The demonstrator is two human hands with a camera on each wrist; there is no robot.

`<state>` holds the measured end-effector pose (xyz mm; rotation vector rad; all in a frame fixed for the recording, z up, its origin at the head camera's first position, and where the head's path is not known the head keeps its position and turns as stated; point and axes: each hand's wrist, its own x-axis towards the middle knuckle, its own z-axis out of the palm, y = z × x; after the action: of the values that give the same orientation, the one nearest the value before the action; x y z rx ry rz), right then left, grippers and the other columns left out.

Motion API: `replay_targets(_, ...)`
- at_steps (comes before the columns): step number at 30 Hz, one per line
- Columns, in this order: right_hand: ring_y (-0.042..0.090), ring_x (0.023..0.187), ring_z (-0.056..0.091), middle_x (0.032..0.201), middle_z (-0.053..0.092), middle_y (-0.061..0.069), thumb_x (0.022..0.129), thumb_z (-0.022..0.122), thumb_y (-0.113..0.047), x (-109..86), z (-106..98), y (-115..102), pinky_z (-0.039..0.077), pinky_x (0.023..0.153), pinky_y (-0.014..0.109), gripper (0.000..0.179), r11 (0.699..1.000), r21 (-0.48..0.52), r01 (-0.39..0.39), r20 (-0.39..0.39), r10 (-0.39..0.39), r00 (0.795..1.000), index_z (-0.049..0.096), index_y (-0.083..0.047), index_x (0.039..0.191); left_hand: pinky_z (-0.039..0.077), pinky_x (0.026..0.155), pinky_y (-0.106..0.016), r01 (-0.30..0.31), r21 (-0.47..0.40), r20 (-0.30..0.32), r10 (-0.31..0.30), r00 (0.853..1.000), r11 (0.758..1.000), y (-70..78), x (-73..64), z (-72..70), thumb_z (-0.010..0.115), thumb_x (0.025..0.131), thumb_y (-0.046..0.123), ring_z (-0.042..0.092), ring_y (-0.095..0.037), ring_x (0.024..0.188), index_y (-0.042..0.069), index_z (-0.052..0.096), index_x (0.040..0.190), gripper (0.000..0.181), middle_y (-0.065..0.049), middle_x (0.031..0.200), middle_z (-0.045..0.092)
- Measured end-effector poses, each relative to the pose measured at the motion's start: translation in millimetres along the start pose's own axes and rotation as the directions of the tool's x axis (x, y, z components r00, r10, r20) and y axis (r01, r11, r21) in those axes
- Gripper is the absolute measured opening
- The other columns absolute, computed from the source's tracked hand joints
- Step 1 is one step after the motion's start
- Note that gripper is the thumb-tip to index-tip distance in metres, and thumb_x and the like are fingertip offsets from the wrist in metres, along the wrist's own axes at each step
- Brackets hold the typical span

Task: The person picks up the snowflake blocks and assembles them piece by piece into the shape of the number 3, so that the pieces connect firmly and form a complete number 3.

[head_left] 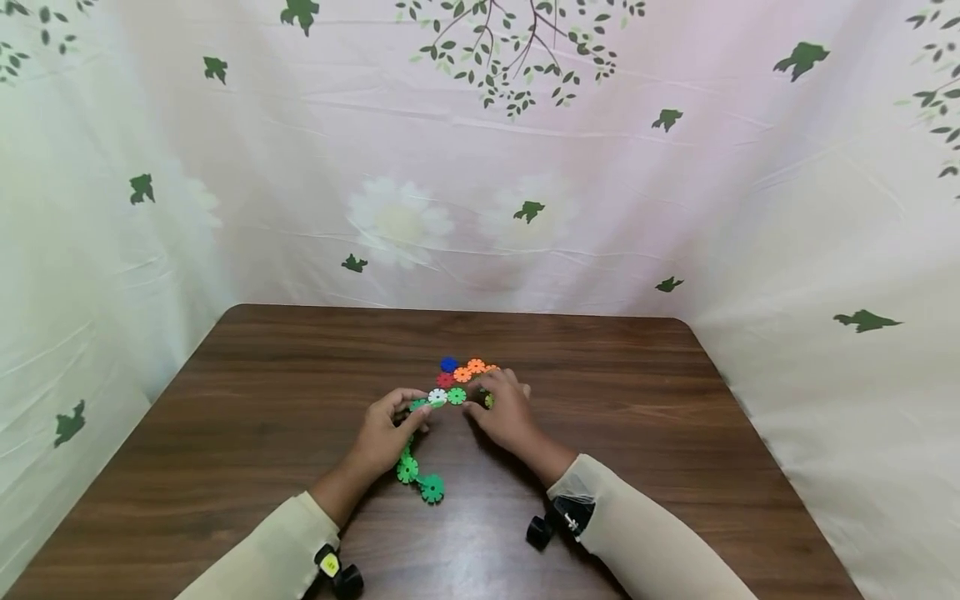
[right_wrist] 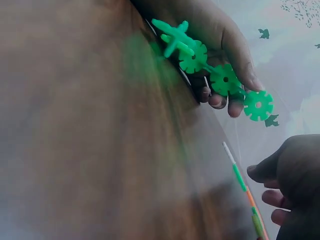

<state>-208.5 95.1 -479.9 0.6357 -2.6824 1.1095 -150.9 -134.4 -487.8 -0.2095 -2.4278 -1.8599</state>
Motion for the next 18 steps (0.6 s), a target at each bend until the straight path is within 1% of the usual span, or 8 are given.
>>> replay_targets(4, 0.03, 0.119, 0.059, 0.124, 0.075, 0.007, 0.093, 0.089, -0.021, 8.9, 5, 0, 0.031, 0.089, 0.049, 0.02, 0.999, -0.04, -0.017, 0.068, 0.02, 0.997, 0.083, -0.013, 0.11, 0.061, 0.079, -0.026, 0.005, 0.001, 0.01, -0.005, 1.0, 1.0, 1.5, -2.0, 1.2, 0.069, 0.109, 0.014, 0.077, -0.019, 0.084, -0.003, 0.067, 0.133, 0.03, -0.021, 0.104, 0.081)
replay_targets(7, 0.032, 0.122, 0.057, 0.125, 0.074, 0.007, 0.094, 0.089, -0.024, 14.5, 9, -1, 0.029, 0.09, 0.05, 0.024, 0.997, -0.071, -0.025, 0.103, 0.032, 0.994, 0.083, -0.013, 0.115, 0.061, 0.079, -0.026, 0.004, 0.007, 0.01, -0.004, 1.0, 1.0, 0.4, -3.0, 1.7, 0.068, 0.109, 0.014, 0.077, -0.022, 0.085, -0.002, 0.067, 0.134, 0.03, -0.02, 0.104, 0.081)
replay_targets(13, 0.027, 0.108, 0.052, 0.113, 0.067, 0.006, 0.095, 0.088, -0.031, 17.2, 10, -6, 0.026, 0.087, 0.048, 0.031, 0.987, -0.158, -0.037, 0.157, 0.063, 0.986, 0.084, -0.013, 0.119, 0.061, 0.079, -0.026, 0.005, 0.006, 0.007, -0.005, 1.0, 1.0, -2.3, -2.7, 2.9, 0.068, 0.109, 0.015, 0.076, -0.021, 0.085, -0.001, 0.068, 0.133, 0.029, -0.019, 0.105, 0.081)
replay_targets(15, 0.027, 0.108, 0.051, 0.114, 0.065, 0.006, 0.095, 0.087, -0.033, 17.2, 8, -8, 0.027, 0.087, 0.048, 0.032, 0.983, -0.18, -0.044, 0.176, 0.076, 0.981, 0.083, -0.012, 0.12, 0.061, 0.079, -0.026, 0.007, 0.005, 0.005, -0.007, 1.0, 1.0, -2.6, -2.2, 3.4, 0.069, 0.109, 0.015, 0.076, -0.021, 0.085, -0.001, 0.068, 0.133, 0.029, -0.018, 0.104, 0.081)
replay_targets(18, 0.03, 0.114, 0.051, 0.118, 0.064, 0.007, 0.097, 0.086, -0.032, 16.1, 6, -8, 0.03, 0.09, 0.051, 0.03, 0.983, -0.175, -0.057, 0.19, 0.091, 0.978, 0.082, -0.011, 0.117, 0.061, 0.079, -0.026, 0.004, 0.002, 0.005, -0.004, 1.0, 1.0, -2.5, -1.6, 4.3, 0.069, 0.109, 0.015, 0.076, -0.022, 0.085, -0.002, 0.068, 0.133, 0.03, -0.019, 0.103, 0.08)
